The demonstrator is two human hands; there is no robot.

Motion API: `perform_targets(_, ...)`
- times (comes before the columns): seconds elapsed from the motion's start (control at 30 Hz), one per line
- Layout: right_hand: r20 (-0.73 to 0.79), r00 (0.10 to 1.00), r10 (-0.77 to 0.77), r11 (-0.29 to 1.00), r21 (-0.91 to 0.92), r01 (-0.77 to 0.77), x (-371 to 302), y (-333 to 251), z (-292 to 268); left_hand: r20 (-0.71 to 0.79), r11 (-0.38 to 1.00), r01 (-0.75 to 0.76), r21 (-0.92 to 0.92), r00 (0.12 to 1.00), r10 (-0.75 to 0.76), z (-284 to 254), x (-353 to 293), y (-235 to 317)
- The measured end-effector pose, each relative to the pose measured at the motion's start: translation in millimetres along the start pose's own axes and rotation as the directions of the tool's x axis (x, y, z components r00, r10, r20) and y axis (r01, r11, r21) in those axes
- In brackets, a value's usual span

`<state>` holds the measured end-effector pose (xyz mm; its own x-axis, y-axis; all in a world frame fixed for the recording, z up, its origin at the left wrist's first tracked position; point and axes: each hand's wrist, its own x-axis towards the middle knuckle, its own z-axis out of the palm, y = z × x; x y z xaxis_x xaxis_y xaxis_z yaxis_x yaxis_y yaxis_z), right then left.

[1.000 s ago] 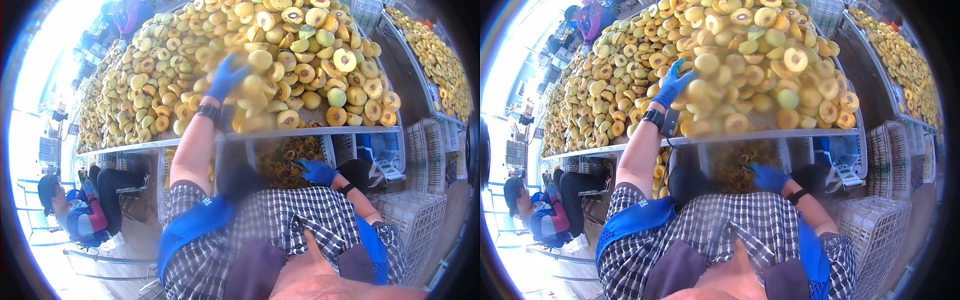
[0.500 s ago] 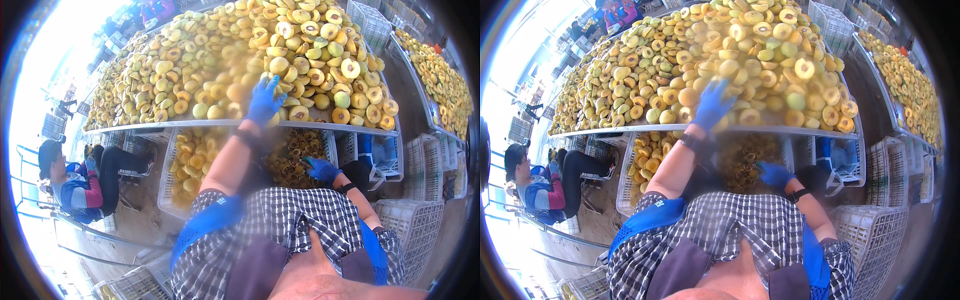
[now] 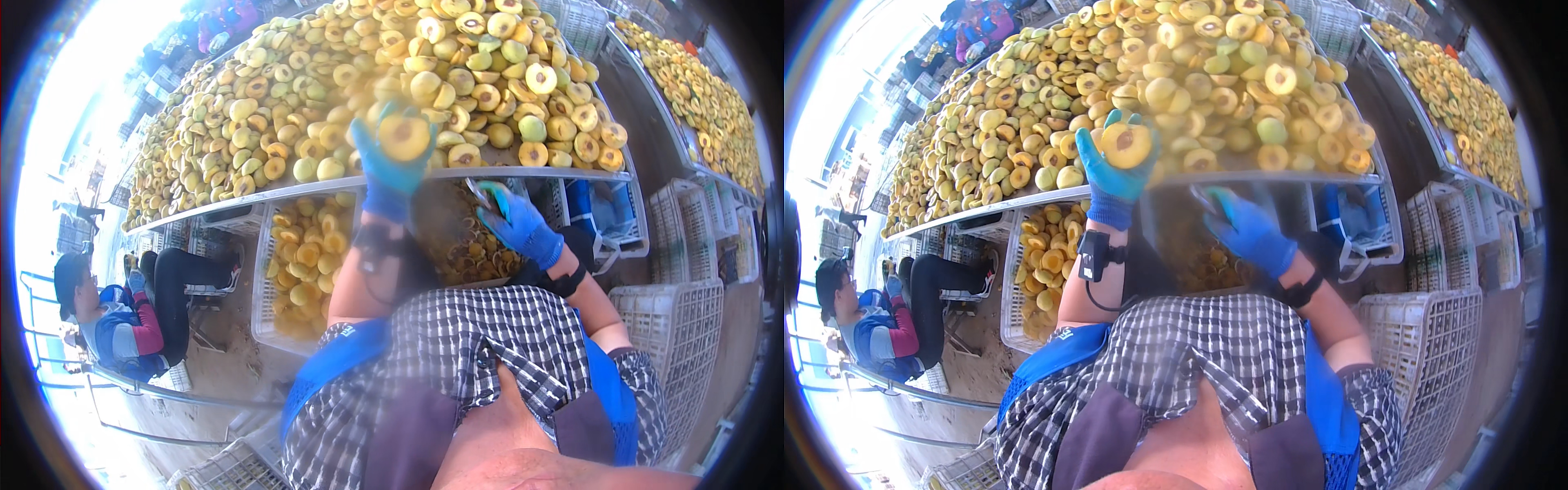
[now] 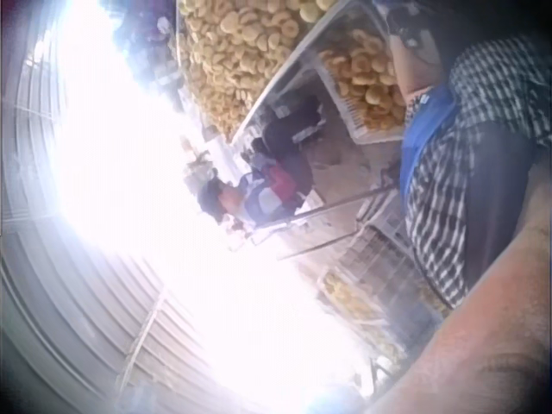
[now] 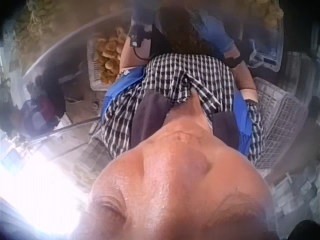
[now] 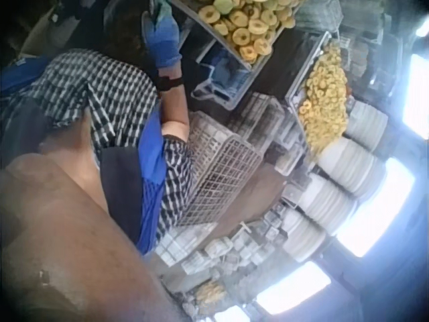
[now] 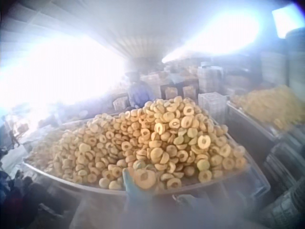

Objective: Using a manual pitting tool to remove stones/pits from halved fruit on an industrial processing table.

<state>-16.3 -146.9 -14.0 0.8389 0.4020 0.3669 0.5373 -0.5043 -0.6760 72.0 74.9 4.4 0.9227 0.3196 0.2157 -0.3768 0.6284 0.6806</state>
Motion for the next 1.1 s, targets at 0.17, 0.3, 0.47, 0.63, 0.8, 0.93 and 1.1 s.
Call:
perform_targets(0.17,-0.154,0.986,-0.066,0.994,-0.098,0.051,42.9,-57.7,-13.7,0.470,0.682,-0.459,0.569,0.862,0.188,19.4,-28.1,21.7)
perform_targets(0.3,-0.115,0.993,-0.029,0.944,-0.329,-0.011,56.0,-67.3,-5.7,0.495,0.667,-0.522,0.532,0.830,0.255,26.8,-34.9,23.9)
perform_targets(0.47,-0.129,0.991,-0.041,0.949,-0.314,-0.002,52.3,-68.4,17.0,0.660,0.169,-0.795,0.583,0.584,0.472,38.4,-47.5,43.6)
perform_targets(0.63,-0.099,0.971,-0.219,0.909,-0.381,0.167,35.3,-56.5,15.6,0.466,0.625,-0.607,0.490,0.789,0.401,29.9,-42.4,20.0)
perform_targets(0.8,0.110,0.992,-0.060,0.882,-0.459,0.104,25.5,-58.4,-1.5,0.784,0.667,-0.593,0.452,0.621,0.021,21.2,-33.6,40.5)
perform_targets(0.93,0.068,0.982,-0.174,0.964,-0.191,0.184,29.3,-30.3,-0.7,0.838,0.489,-0.788,0.374,0.513,0.184,14.1,-25.8,27.1)
perform_targets(1.1,-0.034,0.999,0.032,0.950,-0.309,-0.040,29.7,-16.8,13.4,0.347,0.874,-0.251,0.416,0.932,0.103,35.3,-70.8,8.0)
